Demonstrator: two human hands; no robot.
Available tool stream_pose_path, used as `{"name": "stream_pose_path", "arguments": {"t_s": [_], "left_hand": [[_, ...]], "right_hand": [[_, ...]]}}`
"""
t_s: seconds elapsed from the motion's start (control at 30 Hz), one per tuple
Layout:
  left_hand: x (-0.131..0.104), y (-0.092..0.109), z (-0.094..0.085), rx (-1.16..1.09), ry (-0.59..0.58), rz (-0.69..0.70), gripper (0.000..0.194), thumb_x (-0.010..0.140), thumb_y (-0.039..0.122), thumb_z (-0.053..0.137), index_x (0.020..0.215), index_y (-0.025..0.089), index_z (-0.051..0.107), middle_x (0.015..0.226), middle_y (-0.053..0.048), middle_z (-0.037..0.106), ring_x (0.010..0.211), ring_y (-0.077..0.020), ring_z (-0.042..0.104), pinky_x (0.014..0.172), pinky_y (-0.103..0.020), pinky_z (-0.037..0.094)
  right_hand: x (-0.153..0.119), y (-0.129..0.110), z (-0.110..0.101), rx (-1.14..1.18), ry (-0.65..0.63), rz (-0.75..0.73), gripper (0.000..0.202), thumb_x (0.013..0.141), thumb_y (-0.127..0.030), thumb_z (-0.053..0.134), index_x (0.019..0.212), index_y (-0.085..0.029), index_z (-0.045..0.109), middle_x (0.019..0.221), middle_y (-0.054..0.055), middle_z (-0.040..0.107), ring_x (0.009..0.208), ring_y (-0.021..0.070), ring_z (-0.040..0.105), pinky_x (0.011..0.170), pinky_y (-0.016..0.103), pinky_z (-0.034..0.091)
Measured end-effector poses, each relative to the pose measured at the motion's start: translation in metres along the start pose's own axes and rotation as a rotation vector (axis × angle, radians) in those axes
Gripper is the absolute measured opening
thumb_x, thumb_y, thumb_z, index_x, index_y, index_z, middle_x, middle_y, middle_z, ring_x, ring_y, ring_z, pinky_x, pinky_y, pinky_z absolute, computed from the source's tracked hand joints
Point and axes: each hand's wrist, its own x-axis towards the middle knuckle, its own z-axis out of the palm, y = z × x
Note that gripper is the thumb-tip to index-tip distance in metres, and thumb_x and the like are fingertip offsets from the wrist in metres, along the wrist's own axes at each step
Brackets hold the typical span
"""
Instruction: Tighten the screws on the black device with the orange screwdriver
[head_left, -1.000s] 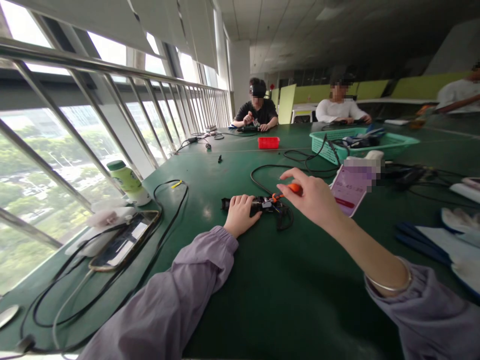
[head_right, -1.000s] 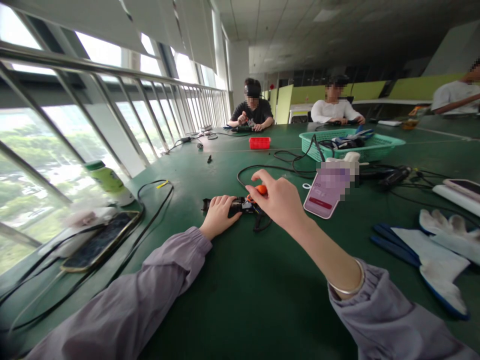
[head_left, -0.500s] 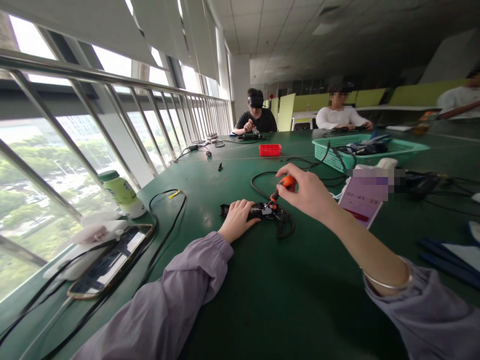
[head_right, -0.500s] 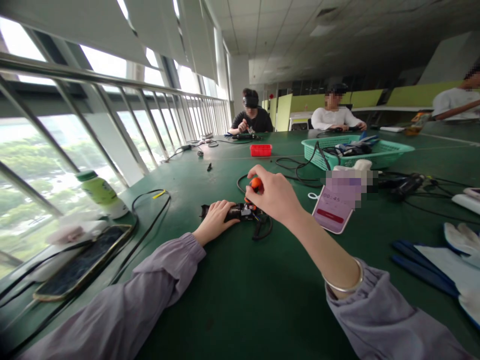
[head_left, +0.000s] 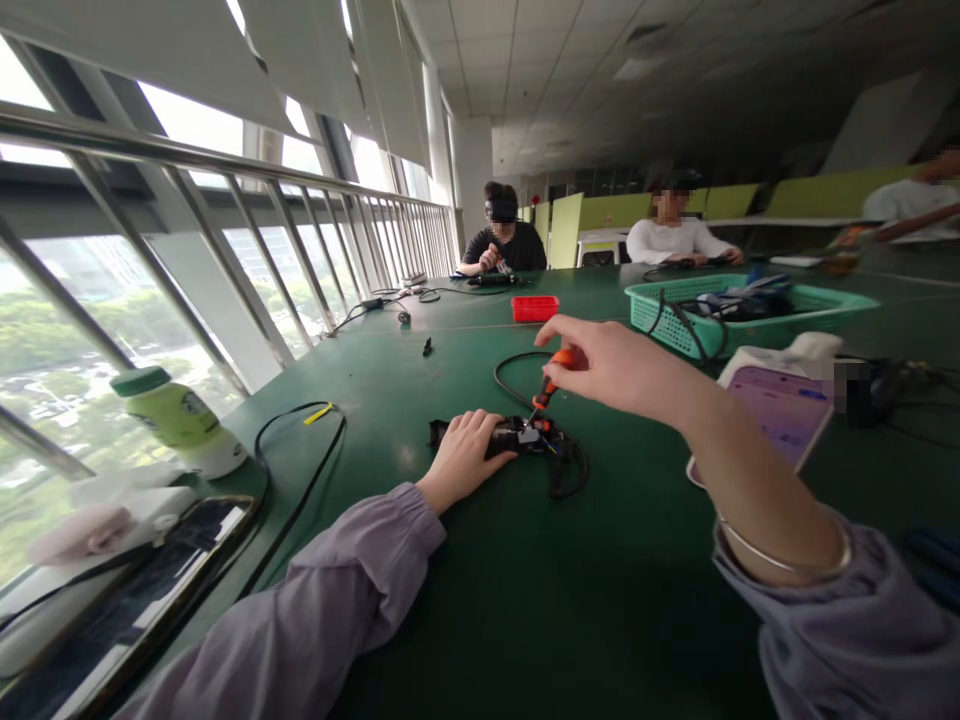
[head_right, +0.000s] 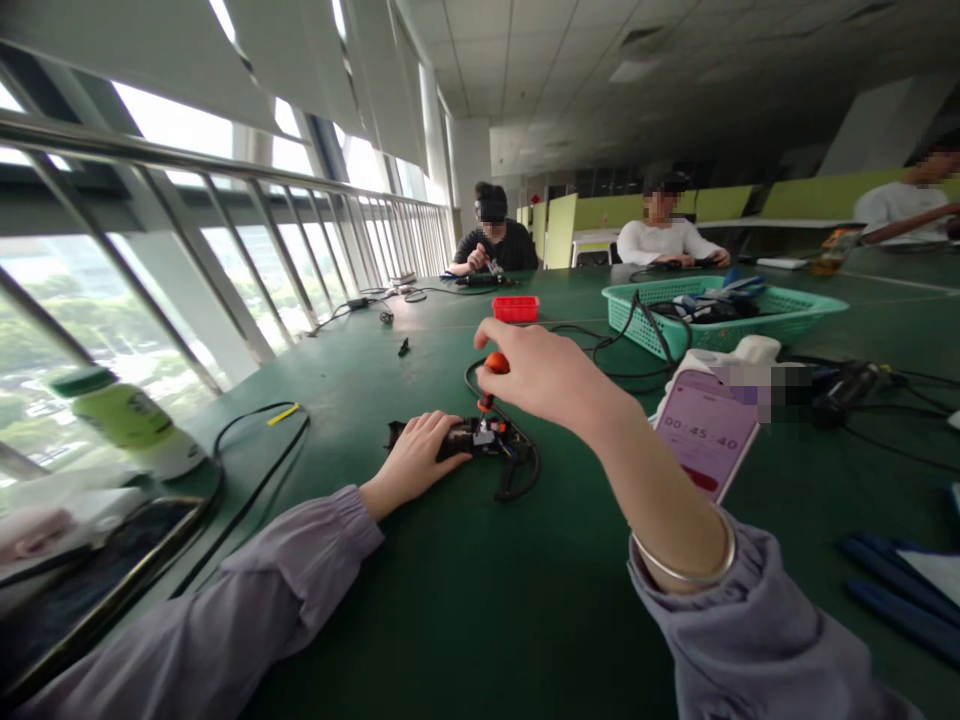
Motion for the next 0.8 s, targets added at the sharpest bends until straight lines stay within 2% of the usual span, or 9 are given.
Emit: {"name": "stream_pose_path", "arguments": {"t_s": [0.13, 0.2, 0.3, 0.4, 0.57, 0.67, 0.7, 0.73, 0.8], "left_hand": [[0.0, 0.0, 0.003, 0.012, 0.001, 0.009, 0.042, 0.084, 0.049, 0.05, 0.114, 0.02, 0.048, 0.104, -0.007, 0.054, 0.098, -0.0234, 0.051, 0.089, -0.039, 0.039], [0.0, 0.0, 0.003, 0.023, -0.002, 0.013, 0.042, 0.084, 0.05, 0.049, 0.114, 0.02, 0.048, 0.104, -0.007, 0.055, 0.097, -0.0236, 0.051, 0.088, -0.038, 0.039], [0.001, 0.002, 0.001, 0.047, -0.008, 0.011, 0.042, 0.085, 0.05, 0.048, 0.114, 0.021, 0.049, 0.104, -0.007, 0.055, 0.095, -0.0237, 0.051, 0.086, -0.038, 0.04], [0.001, 0.004, -0.001, 0.063, -0.022, 0.004, 0.042, 0.085, 0.051, 0.047, 0.113, 0.02, 0.05, 0.102, -0.007, 0.056, 0.094, -0.0237, 0.052, 0.084, -0.038, 0.04], [0.001, 0.004, -0.001, 0.041, -0.022, 0.001, 0.042, 0.084, 0.05, 0.049, 0.112, 0.019, 0.051, 0.101, -0.007, 0.057, 0.093, -0.0234, 0.053, 0.083, -0.037, 0.041], [0.001, 0.002, -0.001, 0.007, -0.01, 0.013, 0.042, 0.083, 0.05, 0.051, 0.112, 0.019, 0.05, 0.101, -0.007, 0.057, 0.094, -0.0232, 0.053, 0.084, -0.037, 0.041], [0.002, 0.001, 0.0, -0.005, -0.007, 0.018, 0.043, 0.083, 0.05, 0.052, 0.111, 0.019, 0.05, 0.101, -0.007, 0.057, 0.094, -0.0232, 0.053, 0.084, -0.037, 0.042], [0.002, 0.001, 0.0, -0.014, -0.005, 0.023, 0.043, 0.082, 0.05, 0.052, 0.111, 0.018, 0.051, 0.101, -0.007, 0.057, 0.094, -0.0232, 0.053, 0.084, -0.037, 0.042], [0.002, 0.0, 0.001, -0.027, 0.002, 0.028, 0.043, 0.082, 0.05, 0.053, 0.111, 0.018, 0.051, 0.101, -0.007, 0.057, 0.093, -0.0231, 0.053, 0.084, -0.037, 0.042]], "right_hand": [[0.002, 0.004, -0.012, -0.02, -0.134, -0.059, 0.024, 0.081, -0.033, 0.052, 0.103, -0.026, 0.059, 0.073, 0.0, 0.065, 0.054, 0.0132, 0.054, 0.048, 0.024, 0.031], [0.003, 0.0, -0.013, -0.1, -0.141, 0.008, 0.019, 0.082, -0.037, 0.051, 0.09, -0.025, 0.062, 0.067, 0.001, 0.063, 0.05, 0.0132, 0.051, 0.046, 0.025, 0.03], [0.004, -0.005, -0.012, -0.158, -0.193, 0.079, 0.031, 0.086, -0.04, 0.042, 0.072, -0.022, 0.062, 0.056, 0.001, 0.057, 0.042, 0.0109, 0.044, 0.045, 0.027, 0.028], [0.001, -0.003, -0.012, -0.11, -0.177, 0.023, 0.022, 0.081, -0.041, 0.052, 0.078, -0.023, 0.064, 0.058, 0.0, 0.059, 0.042, 0.0104, 0.045, 0.046, 0.026, 0.027], [-0.005, 0.003, -0.016, -0.137, -0.141, -0.078, 0.014, 0.072, -0.024, 0.06, 0.086, -0.025, 0.063, 0.065, -0.002, 0.063, 0.05, 0.0114, 0.05, 0.049, 0.025, 0.028], [-0.008, -0.006, -0.017, -0.185, -0.187, -0.04, 0.02, 0.077, -0.036, 0.055, 0.091, -0.024, 0.063, 0.061, -0.001, 0.061, 0.051, 0.0125, 0.051, 0.049, 0.025, 0.028], [-0.008, -0.01, -0.018, -0.192, -0.257, -0.019, 0.025, 0.082, -0.04, 0.048, 0.092, -0.023, 0.063, 0.055, -0.001, 0.058, 0.049, 0.0129, 0.051, 0.049, 0.025, 0.028], [-0.009, -0.014, -0.018, -0.199, -0.334, 0.011, 0.031, 0.087, -0.041, 0.04, 0.09, -0.022, 0.064, 0.048, -0.001, 0.054, 0.047, 0.0133, 0.05, 0.049, 0.026, 0.028], [-0.01, -0.019, -0.019, -0.227, -0.37, 0.032, 0.034, 0.089, -0.039, 0.035, 0.088, -0.021, 0.064, 0.047, -0.001, 0.054, 0.048, 0.0135, 0.051, 0.05, 0.026, 0.028]]}}
